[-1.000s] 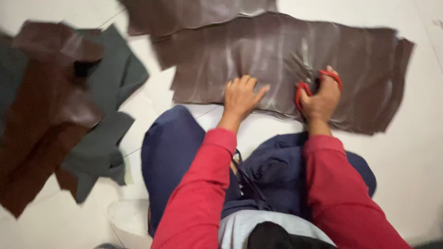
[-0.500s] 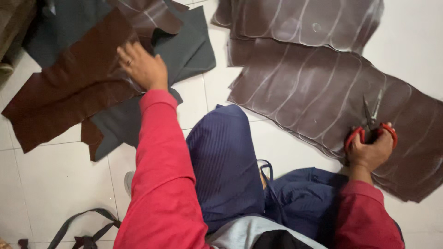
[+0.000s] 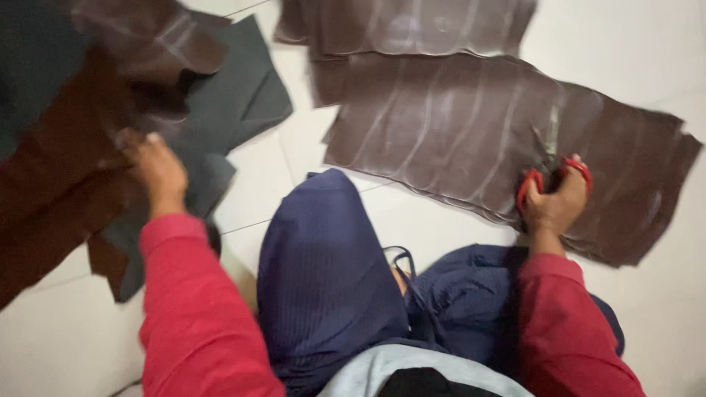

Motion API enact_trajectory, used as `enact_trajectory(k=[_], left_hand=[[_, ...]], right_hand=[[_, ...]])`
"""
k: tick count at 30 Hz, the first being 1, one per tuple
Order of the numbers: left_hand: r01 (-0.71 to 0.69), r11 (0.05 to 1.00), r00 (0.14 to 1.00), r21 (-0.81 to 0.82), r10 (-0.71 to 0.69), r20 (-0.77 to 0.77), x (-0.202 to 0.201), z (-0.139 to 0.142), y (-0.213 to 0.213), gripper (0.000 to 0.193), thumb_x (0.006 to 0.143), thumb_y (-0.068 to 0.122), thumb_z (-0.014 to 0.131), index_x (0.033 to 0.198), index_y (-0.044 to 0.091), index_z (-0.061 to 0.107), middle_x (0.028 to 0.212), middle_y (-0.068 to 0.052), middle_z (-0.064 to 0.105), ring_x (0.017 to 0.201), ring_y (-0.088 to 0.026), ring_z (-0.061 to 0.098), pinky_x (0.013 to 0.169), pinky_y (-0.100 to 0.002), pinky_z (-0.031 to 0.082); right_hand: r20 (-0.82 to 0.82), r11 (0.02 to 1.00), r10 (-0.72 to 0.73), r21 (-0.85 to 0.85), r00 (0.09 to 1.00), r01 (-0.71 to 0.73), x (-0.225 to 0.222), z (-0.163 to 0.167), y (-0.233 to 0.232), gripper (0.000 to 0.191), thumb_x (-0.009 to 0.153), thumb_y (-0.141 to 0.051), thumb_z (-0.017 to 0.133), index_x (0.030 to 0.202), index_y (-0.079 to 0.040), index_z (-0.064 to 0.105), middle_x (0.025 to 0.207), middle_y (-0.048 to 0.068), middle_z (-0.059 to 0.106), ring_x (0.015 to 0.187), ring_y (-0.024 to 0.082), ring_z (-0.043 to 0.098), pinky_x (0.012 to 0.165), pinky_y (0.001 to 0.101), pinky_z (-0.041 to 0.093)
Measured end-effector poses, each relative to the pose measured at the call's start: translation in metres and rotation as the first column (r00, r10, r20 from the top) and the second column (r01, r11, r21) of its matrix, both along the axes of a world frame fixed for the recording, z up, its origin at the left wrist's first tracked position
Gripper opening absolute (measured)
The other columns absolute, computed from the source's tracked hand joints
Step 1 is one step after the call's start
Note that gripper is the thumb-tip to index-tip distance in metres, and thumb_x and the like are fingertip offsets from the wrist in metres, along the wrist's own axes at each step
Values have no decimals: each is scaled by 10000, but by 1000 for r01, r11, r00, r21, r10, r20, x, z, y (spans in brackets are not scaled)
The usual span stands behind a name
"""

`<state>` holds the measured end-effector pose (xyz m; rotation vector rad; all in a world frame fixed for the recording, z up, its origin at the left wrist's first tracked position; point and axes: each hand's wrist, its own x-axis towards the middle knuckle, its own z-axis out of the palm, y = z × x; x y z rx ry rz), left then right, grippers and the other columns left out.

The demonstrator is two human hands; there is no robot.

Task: The person sits on the floor and uses red-handled scissors to cut a brown sheet of material along pre-drawn white outlines. They repeatedly cut out individual shapes, separate them from the main sheet, and set them aside on the floor.

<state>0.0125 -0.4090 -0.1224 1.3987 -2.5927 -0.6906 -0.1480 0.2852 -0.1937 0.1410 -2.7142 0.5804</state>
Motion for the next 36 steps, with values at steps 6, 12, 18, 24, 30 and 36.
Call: enact_trajectory(k=[6, 12, 18, 24, 30, 36], left_hand=[[152, 981, 987, -120, -157, -35, 21, 24, -4, 668, 1195, 445, 185, 1528, -80, 429, 1552, -318, 444, 1445, -469, 363, 1181, -588, 184], [152, 985, 885, -78, -171, -432, -5, 46, 2, 629, 1203, 470, 289, 1106, -84, 571, 1040, -189, 623, 943, -312, 579, 926, -440, 499], [598, 701, 611, -389, -713, -345, -110, 64, 106, 413, 1171, 163, 364, 1402, -104, 579, 1360, -267, 639, 1266, -386, 618, 1091, -466, 497], [871, 490, 415, 22, -710, -569, -186, 32, 340, 462, 1154, 288, 399, 1315, -78, 630, 1368, -275, 645, 1311, -404, 608, 1129, -442, 453], [875, 407, 483, 261, -703, -522, -213, -8, 593, 536, 1098, 437, 320, 1507, 112, 439, 1596, -238, 407, 1402, -503, 452, 1181, -556, 325], [893, -141, 249, 427, -634, -732, -175, -28, 687, 672, 1088, 488, 336, 1624, 91, 256, 1697, -215, 197, 1550, -496, 135, 1193, -548, 130]], right_hand=[[98, 994, -79, -69, 992, 86, 7, -3, 11, 642, 885, -336, 910, 1341, 5, 614, 1346, 208, 640, 1281, 405, 581, 1118, 477, 443], [21, 998, -51, -42, 999, 52, 13, -6, 20, 648, 865, -353, 910, 1300, 9, 596, 1450, 203, 598, 1331, 410, 538, 1108, 485, 420], [34, 997, -68, -44, 997, 70, 18, 4, 20, 607, 887, -370, 907, 1260, -25, 576, 1443, 190, 600, 1314, 414, 539, 1099, 488, 417], [80, 919, -211, -323, 974, 225, 23, 14, 19, 623, 915, -332, 886, 1313, -13, 529, 1280, 200, 624, 1199, 388, 604, 1035, 456, 475], [42, 816, -316, -498, 948, 294, 9, 11, 23, 626, 887, -330, 891, 1301, -24, 535, 1241, 171, 638, 1164, 353, 636, 1011, 428, 505], [210, 64, -328, -968, 921, 243, -13, 33, 80, 566, 845, -296, 920, 1209, -47, 565, 1157, 131, 683, 1030, 282, 674, 894, 381, 540]])
